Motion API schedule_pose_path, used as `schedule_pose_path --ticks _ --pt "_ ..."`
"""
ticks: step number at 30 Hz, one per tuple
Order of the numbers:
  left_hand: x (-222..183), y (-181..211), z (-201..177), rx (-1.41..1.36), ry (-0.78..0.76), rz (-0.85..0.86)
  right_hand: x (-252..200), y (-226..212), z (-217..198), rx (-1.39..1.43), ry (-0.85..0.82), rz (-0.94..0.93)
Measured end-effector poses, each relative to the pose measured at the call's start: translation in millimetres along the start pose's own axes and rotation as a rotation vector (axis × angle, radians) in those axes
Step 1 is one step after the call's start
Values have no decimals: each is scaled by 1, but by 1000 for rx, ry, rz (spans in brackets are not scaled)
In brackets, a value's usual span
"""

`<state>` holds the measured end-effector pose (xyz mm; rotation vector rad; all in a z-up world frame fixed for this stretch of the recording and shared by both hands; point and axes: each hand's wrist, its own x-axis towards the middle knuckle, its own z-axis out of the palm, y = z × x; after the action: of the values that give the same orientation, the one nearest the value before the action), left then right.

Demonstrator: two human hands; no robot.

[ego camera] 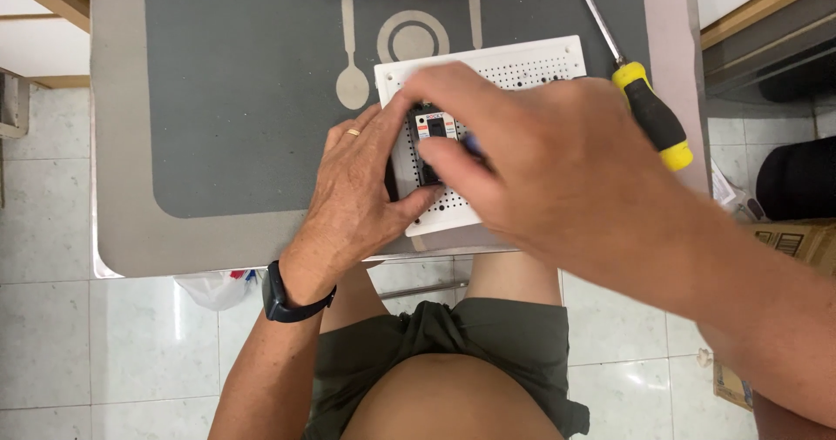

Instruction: Assembling circuit breakers onto a perforated board by tightening screws with a manual screwdriver.

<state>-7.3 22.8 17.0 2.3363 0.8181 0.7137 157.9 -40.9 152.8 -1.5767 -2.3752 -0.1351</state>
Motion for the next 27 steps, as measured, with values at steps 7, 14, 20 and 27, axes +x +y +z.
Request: schedule_pose_path --ticks 7,14,20,27 --pt "1 1 -1 -65 12 22 -3 5 21 -205 106 21" --pt "-2 4 -4 -32 -11 -30 -5 6 4 171 -40 -143" --pt "1 0 -1 3 16 15 6 7 1 48 -68 -213" --pt "5 13 -10 -51 -10 -7 8 13 6 95 -11 -224"
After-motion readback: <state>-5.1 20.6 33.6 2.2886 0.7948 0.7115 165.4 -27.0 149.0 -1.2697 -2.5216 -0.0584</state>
